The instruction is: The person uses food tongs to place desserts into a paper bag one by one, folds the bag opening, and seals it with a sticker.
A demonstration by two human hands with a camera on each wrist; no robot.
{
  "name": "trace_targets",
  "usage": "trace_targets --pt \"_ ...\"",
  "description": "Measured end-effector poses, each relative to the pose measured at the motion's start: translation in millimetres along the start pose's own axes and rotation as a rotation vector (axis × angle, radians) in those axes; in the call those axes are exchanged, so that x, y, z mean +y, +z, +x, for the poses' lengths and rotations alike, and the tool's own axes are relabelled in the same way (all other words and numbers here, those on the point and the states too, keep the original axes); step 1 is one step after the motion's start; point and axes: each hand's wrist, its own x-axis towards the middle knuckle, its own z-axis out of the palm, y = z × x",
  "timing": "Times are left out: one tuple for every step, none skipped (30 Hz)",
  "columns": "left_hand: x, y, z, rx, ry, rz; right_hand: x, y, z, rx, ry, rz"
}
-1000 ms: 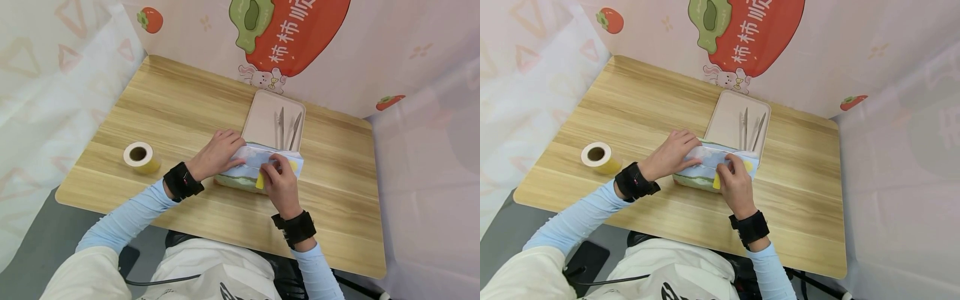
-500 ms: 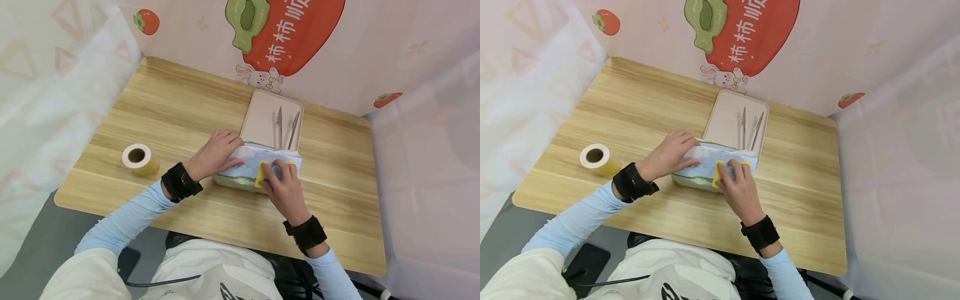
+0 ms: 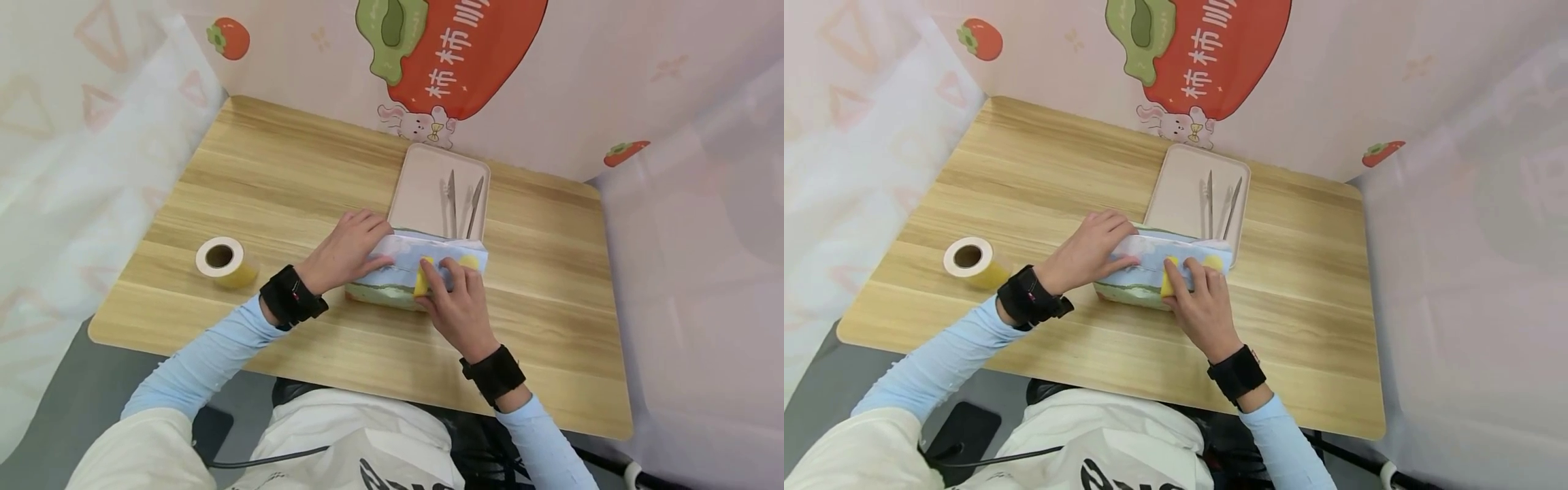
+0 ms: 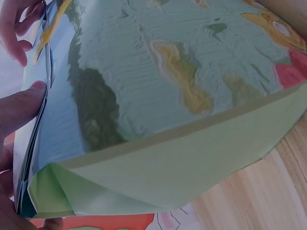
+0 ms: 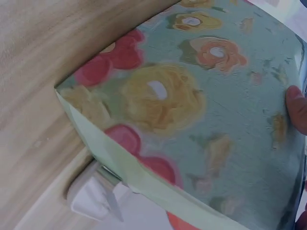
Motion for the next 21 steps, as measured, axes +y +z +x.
trace_targets --pt "-1.7 0.4 0.7 0.005 0.0 0.001 1 2 1.4 -0.006 0.006 -0.006" --pt "-3.6 1.1 1.2 0.01 0.0 0.001 2 5 2.8 -0.008 0.01 -0.004" --pt "-5.7 1.9 1.8 0.013 -0.001 0.003 3 7 4.1 -0.011 0.013 -0.001" --pt "-7.8 2.9 2.3 0.014 -0.002 0.005 4 8 5.2 -0.017 0.016 0.008" --pt "-9.8 3.9 2.7 0.012 -0.004 0.004 5 9 5.9 -0.021 0.018 0.026" --pt "-11.7 4.9 2.9 0.006 -0.006 0.001 6 10 5.7 -0.023 0.021 0.049" --pt "-13.6 5.9 3.1 -0.003 -0.007 -0.003 8 10 5.0 -0.021 0.029 0.081" --pt "-15.2 6.4 3.2 -0.012 -0.011 -0.012 10 10 4.4 -0.01 0.039 0.113" --pt "-16.8 6.9 3.3 -0.023 -0.019 -0.025 12 9 3.3 0.007 0.056 0.147" --pt "-18.3 6.9 3.0 -0.033 -0.029 -0.045 15 8 2.3 0.031 0.079 0.186" --pt "-20.0 6.9 2.4 -0.039 -0.04 -0.064 18 7 1.1 0.064 0.105 0.222" --pt "-22.0 6.3 1.2 -0.042 -0.056 -0.088 22 6 -0.4 0.095 0.141 0.251" --pt "-23.6 5.7 -1.3 -0.039 -0.074 -0.114 26 5 -2.7 0.125 0.178 0.275" --pt "-25.6 4.6 -4.3 -0.027 -0.094 -0.143 31 3 -5.0 0.154 0.217 0.289" --pt "-28.0 3.6 -7.9 -0.011 -0.12 -0.173 36 1 -8.3 0.177 0.257 0.295" --pt "-30.9 2.5 -11.7 0.015 -0.143 -0.2 42 -1 -11.7 0.193 0.298 0.297" --pt "-34.4 1.8 -15.8 0.045 -0.167 -0.221 49 -3 -15.8 0.205 0.337 0.294" --pt "-37.9 1.1 -20.2 0.077 -0.195 -0.243 55 -5 -20.0 0.21 0.375 0.287" --pt "-41.7 1.1 -24.8 0.111 -0.222 -0.251 62 -7 -24.6 0.215 0.404 0.28" --pt "-45.4 1.1 -29.5 0.146 -0.253 -0.252 70 -10 -28.9 0.21 0.433 0.276" --pt "-49.5 1.8 -34.1 0.182 -0.285 -0.247 76 -12 -33.2 0.204 0.454 0.263"
